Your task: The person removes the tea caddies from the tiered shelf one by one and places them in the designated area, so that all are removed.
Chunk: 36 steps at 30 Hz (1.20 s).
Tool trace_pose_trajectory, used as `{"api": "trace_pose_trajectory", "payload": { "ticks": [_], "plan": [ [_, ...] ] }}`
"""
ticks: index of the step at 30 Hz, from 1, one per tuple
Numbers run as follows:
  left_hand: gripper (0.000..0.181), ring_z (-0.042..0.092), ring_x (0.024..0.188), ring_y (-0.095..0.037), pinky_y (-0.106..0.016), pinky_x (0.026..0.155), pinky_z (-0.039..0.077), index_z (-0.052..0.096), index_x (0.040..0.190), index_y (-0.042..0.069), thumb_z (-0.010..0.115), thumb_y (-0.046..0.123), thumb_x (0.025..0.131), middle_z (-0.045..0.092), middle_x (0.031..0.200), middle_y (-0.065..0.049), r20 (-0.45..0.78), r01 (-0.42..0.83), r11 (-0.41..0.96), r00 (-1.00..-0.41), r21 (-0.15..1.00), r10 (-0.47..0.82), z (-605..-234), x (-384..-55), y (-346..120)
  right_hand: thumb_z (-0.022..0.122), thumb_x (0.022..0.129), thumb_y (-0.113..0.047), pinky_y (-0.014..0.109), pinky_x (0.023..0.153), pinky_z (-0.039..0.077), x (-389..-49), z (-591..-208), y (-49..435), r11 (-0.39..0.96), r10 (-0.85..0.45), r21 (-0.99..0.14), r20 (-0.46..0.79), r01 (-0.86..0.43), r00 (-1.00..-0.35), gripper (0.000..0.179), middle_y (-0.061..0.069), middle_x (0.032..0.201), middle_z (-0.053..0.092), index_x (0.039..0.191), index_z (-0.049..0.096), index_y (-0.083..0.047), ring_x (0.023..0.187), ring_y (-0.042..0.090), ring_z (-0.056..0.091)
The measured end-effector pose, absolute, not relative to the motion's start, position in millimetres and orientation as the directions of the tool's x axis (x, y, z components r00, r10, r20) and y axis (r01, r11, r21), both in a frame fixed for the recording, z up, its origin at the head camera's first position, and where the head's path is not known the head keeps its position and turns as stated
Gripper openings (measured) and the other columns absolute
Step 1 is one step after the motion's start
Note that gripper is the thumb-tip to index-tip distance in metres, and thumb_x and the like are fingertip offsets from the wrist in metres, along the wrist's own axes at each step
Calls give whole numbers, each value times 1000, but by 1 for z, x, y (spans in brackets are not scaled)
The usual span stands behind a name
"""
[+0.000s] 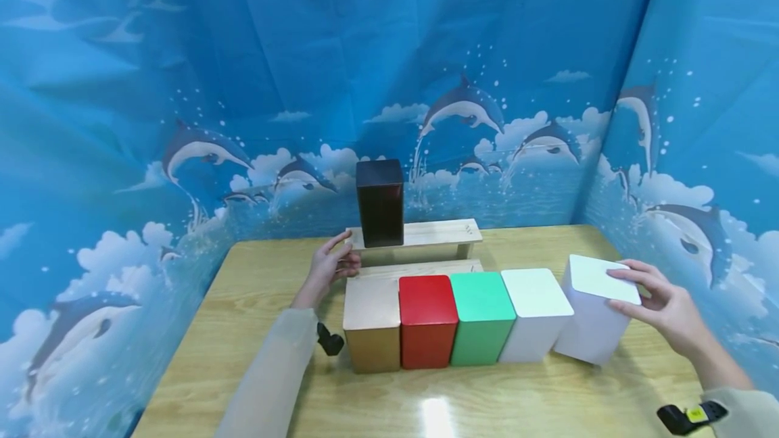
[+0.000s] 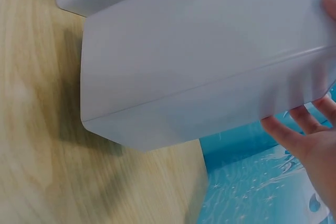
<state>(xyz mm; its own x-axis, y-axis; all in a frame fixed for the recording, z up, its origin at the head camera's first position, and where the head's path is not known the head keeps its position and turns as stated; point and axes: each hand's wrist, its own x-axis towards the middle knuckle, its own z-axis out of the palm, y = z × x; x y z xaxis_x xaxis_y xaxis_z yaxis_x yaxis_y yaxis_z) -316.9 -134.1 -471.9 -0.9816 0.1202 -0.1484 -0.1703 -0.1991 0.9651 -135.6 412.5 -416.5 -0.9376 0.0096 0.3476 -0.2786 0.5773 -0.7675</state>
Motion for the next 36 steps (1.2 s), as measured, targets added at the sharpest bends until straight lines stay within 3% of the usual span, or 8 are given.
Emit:
{"api": "trace_pose_trajectory", "payload": {
  "ticks": [3,12,23,30,36],
  "plan": [
    [42,68,71,-22,-37,67,56,51,134,22,59,22,93,70,81,-8,-160,-182,-211,-980,960,118,-475,-318,-133,69,81,4,7,74,45,-133,-417,414,575,2,-764,358,-292,-934,43,-3,130,40,122,57,3,107,-4,44],
    [43,66,83,-32,-48,81,51,45,139,17,53,17,96,69,88,-15,-145,-175,-195,-976,965,162,-464,-311,-135,68,79,7,6,77,44,-128,-422,415,563,-12,-767,364,-307,-931,42,1,131,40,120,57,4,111,-5,42],
    [42,68,70,-21,-35,65,56,51,134,22,59,23,93,70,80,-9,-155,-179,-226,-981,957,120,-474,-318,-134,64,79,14,11,78,47,-121,-428,413,483,-85,-801,359,-354,-929,46,2,136,36,122,54,7,116,-5,41],
    [41,68,68,-20,-34,63,56,50,134,22,58,22,94,70,77,-7,-144,-167,-222,-983,961,116,-473,-318,-133,63,79,17,10,86,42,-119,-428,415,437,-166,-820,330,-369,-929,48,6,141,33,124,50,10,120,-6,41],
    [40,68,68,-21,-34,64,56,51,134,21,57,21,94,70,77,-8,-146,-168,-219,-983,961,113,-473,-317,-133,62,81,14,10,89,39,-120,-426,416,463,-222,-807,295,-366,-929,50,1,147,31,128,48,8,123,-7,37]
  ]
}}
